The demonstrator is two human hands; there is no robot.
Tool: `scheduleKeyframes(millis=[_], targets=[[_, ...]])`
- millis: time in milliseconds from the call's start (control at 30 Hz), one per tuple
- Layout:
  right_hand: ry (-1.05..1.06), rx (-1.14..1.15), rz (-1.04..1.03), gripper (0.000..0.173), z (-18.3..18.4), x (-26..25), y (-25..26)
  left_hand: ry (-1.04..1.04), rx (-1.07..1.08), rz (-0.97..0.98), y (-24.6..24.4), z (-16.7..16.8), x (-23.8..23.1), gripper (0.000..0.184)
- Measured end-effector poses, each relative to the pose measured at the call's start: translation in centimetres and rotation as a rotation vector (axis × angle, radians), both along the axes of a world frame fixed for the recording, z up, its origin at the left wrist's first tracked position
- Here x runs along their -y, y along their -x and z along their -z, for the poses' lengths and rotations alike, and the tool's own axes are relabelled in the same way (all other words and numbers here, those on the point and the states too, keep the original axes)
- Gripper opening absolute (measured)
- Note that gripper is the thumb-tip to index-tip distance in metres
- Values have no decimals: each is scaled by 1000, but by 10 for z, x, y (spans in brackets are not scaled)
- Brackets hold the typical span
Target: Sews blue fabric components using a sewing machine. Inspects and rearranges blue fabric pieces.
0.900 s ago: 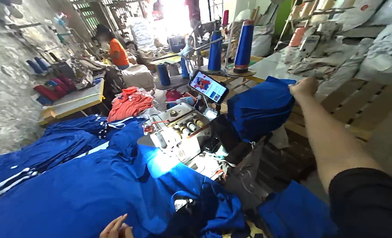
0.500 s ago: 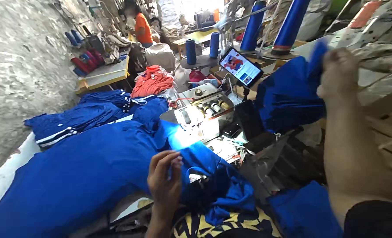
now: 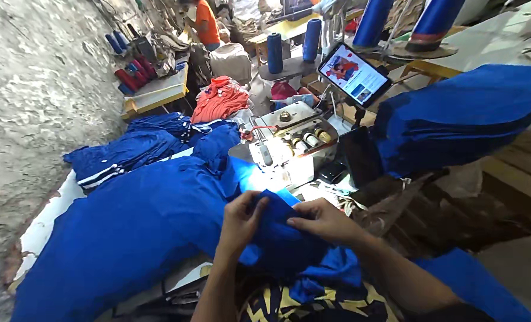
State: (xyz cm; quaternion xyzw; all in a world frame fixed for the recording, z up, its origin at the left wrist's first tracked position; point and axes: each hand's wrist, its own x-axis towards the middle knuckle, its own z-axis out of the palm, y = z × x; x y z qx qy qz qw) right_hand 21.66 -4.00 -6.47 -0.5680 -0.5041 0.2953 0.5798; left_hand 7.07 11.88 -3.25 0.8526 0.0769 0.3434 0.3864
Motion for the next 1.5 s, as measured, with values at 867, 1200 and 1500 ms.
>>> scheduleKeyframes(millis=[867,1200,1500], targets=[[-165,0,392,14,91,-34,-7,-337,-187,-64,-56,42,-56,16],[-75,120,488,17,58,-64,-9,-176,-32,-416,-78,59,-93,21],[155,-116,305,15,31,-32,-13,300,-809,-8,64,78,-4,38]])
